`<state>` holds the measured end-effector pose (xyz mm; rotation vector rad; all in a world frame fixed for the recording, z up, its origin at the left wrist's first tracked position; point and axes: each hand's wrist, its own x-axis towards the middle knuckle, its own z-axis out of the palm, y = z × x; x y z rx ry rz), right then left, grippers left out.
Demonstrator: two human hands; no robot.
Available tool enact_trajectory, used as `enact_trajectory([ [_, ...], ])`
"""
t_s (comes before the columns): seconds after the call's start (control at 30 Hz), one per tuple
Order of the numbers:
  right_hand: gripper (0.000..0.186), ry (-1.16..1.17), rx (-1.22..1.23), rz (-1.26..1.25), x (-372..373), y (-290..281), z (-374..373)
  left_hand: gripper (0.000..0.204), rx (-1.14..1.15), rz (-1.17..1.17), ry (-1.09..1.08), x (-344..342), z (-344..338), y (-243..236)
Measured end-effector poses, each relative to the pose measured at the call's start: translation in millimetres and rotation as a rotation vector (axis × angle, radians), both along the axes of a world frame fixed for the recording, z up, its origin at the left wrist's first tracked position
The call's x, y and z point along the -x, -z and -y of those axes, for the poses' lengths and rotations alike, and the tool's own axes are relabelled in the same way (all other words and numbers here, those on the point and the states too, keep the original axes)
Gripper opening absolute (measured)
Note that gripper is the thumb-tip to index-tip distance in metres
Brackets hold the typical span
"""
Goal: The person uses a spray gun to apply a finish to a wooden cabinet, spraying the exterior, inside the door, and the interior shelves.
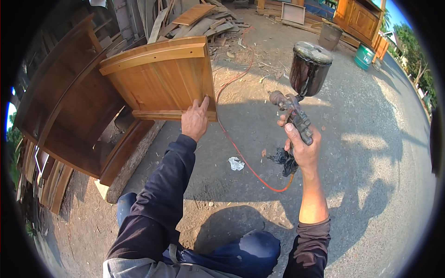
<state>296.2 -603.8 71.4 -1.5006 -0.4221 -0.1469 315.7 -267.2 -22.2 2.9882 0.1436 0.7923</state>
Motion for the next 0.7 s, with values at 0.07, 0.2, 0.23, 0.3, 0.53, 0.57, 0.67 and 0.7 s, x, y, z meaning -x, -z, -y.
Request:
enact_trajectory([
  [0.07,0.035,-0.056,0.022,-0.043,7,22,-10,0.062,0.016,-0.022,0.01,29,2,-5],
  [0.2,0.036,-0.167,-0.015,0.023,32,29,-40,0.072,0.081,-0.131,-0.005,73,6,-7],
  [0.23,0.036,-0.187,-0.025,0.019,40,21,-50,0.076,0.08,-0.164,-0.009,86,2,-8],
  [0.3,0.042,-0.295,-0.141,0.059,56,-10,-62,0.079,0.054,-0.185,-0.016,104,-5,-9],
  [0.53,0.045,-0.203,-0.227,0.277,79,-54,-83,0.08,0.115,-0.152,0.049,137,-10,-8],
  [0.57,0.044,-0.218,-0.219,0.224,82,-54,-81,0.08,0.121,-0.151,0.049,141,-10,-11],
  [0.67,0.043,-0.237,-0.157,0.164,84,-36,-79,0.079,0.143,-0.272,0.0,148,-12,-14],
  [0.7,0.042,-0.244,-0.108,0.158,85,-28,-79,0.078,0.126,-0.211,0.042,149,-17,-9],
])
